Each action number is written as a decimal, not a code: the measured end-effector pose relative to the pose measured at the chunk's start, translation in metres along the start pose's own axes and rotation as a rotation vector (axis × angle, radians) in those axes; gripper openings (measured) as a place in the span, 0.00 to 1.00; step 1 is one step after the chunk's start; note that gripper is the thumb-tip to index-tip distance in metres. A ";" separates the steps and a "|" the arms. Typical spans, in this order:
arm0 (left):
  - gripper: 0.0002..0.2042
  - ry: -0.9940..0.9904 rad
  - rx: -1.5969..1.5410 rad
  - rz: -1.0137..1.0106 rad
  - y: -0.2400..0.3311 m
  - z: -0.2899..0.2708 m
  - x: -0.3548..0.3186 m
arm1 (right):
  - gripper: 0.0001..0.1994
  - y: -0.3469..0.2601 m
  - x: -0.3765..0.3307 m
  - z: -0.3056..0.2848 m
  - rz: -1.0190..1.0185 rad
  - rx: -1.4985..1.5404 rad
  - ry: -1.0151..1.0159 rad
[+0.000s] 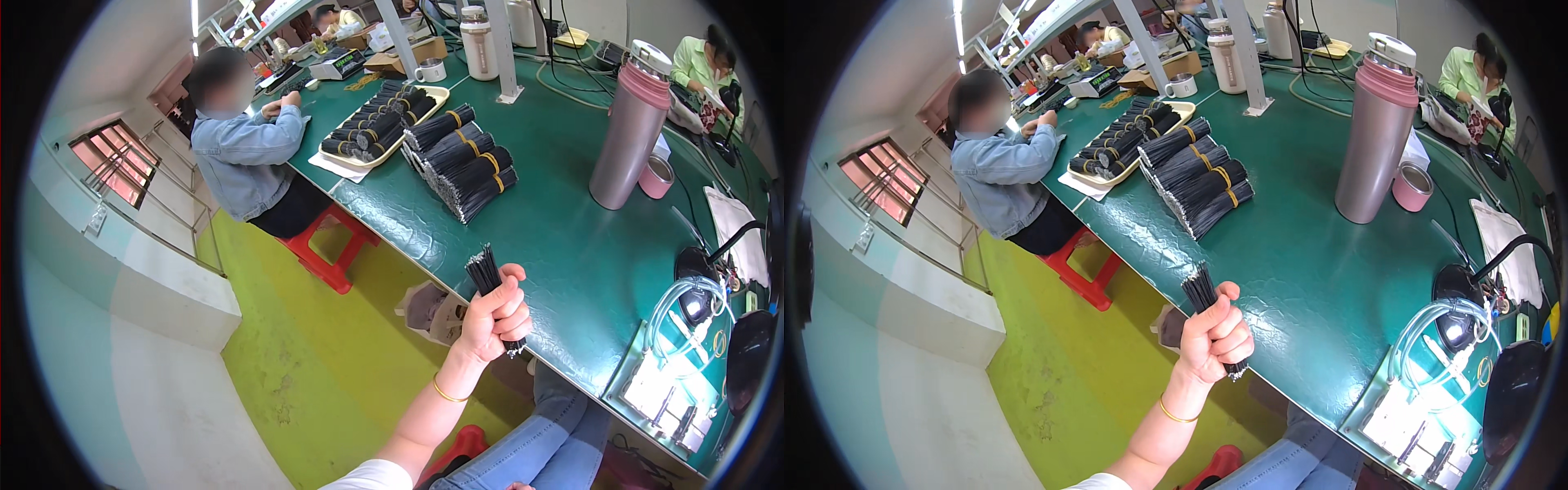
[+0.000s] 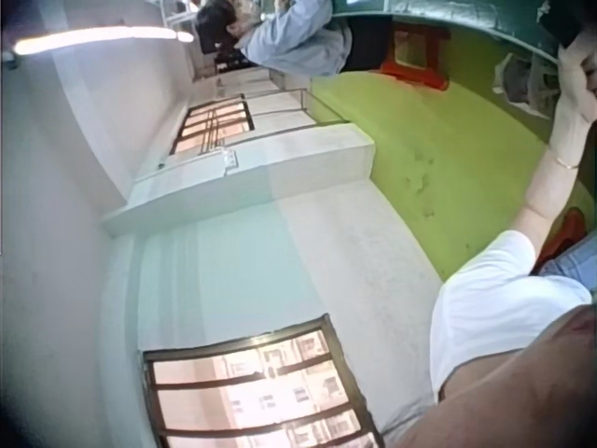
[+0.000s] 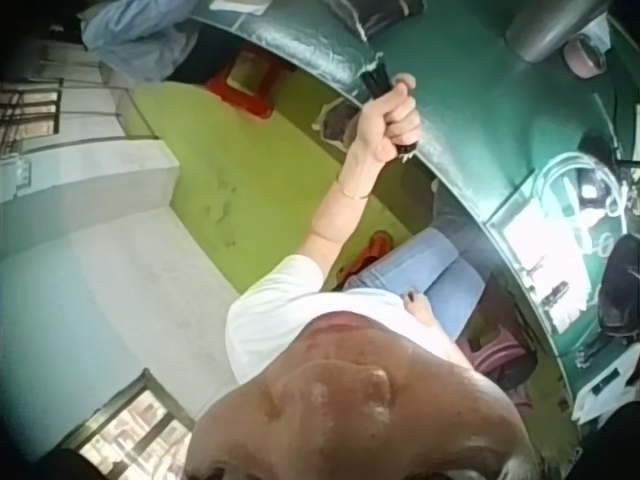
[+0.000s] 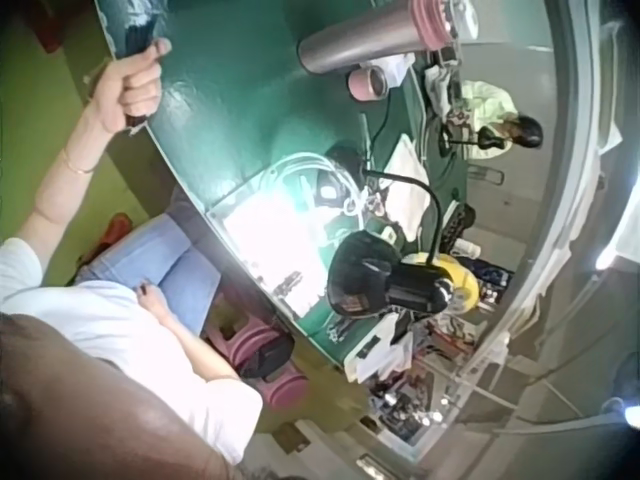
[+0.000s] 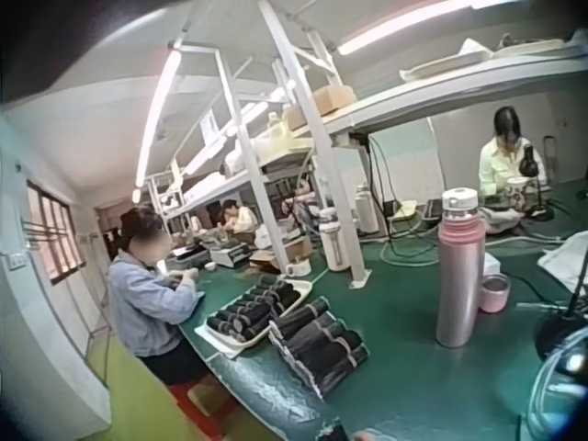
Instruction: Assembling and inspecting small electronic components using a fixture at a factory workbench.
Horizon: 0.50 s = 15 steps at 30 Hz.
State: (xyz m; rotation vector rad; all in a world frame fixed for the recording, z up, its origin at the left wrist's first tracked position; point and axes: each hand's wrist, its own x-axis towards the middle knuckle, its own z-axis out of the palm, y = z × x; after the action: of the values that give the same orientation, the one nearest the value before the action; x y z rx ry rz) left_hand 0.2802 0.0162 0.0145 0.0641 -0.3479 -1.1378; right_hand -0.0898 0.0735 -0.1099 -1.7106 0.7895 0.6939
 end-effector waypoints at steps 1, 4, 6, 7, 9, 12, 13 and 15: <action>0.08 -0.013 0.000 -0.001 0.000 -0.001 0.000 | 0.15 -0.001 0.000 0.000 -0.002 0.005 0.000; 0.08 -0.017 -0.003 0.002 0.003 0.001 -0.001 | 0.15 0.001 0.001 0.003 0.000 0.014 0.003; 0.08 -0.011 0.009 0.006 0.006 0.000 0.001 | 0.14 0.006 0.007 0.006 -0.011 0.023 0.018; 0.08 -0.017 0.001 0.004 0.005 -0.001 0.001 | 0.14 0.008 0.008 0.007 -0.006 0.022 0.027; 0.08 -0.023 -0.004 0.001 0.004 -0.002 0.001 | 0.14 0.013 0.008 0.011 0.014 0.007 0.031; 0.09 -0.027 -0.003 0.002 0.003 -0.001 -0.001 | 0.14 0.024 0.011 0.018 0.023 -0.005 0.032; 0.09 -0.023 -0.001 0.004 0.003 0.000 -0.001 | 0.15 0.027 0.012 0.020 0.024 -0.007 0.027; 0.09 -0.029 -0.001 -0.003 0.002 0.001 -0.001 | 0.15 0.030 0.012 0.021 0.026 -0.004 0.036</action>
State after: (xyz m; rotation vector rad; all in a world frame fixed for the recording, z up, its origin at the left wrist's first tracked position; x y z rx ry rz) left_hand 0.2819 0.0180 0.0154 0.0473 -0.3736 -1.1431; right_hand -0.1077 0.0862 -0.1419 -1.7231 0.8366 0.6845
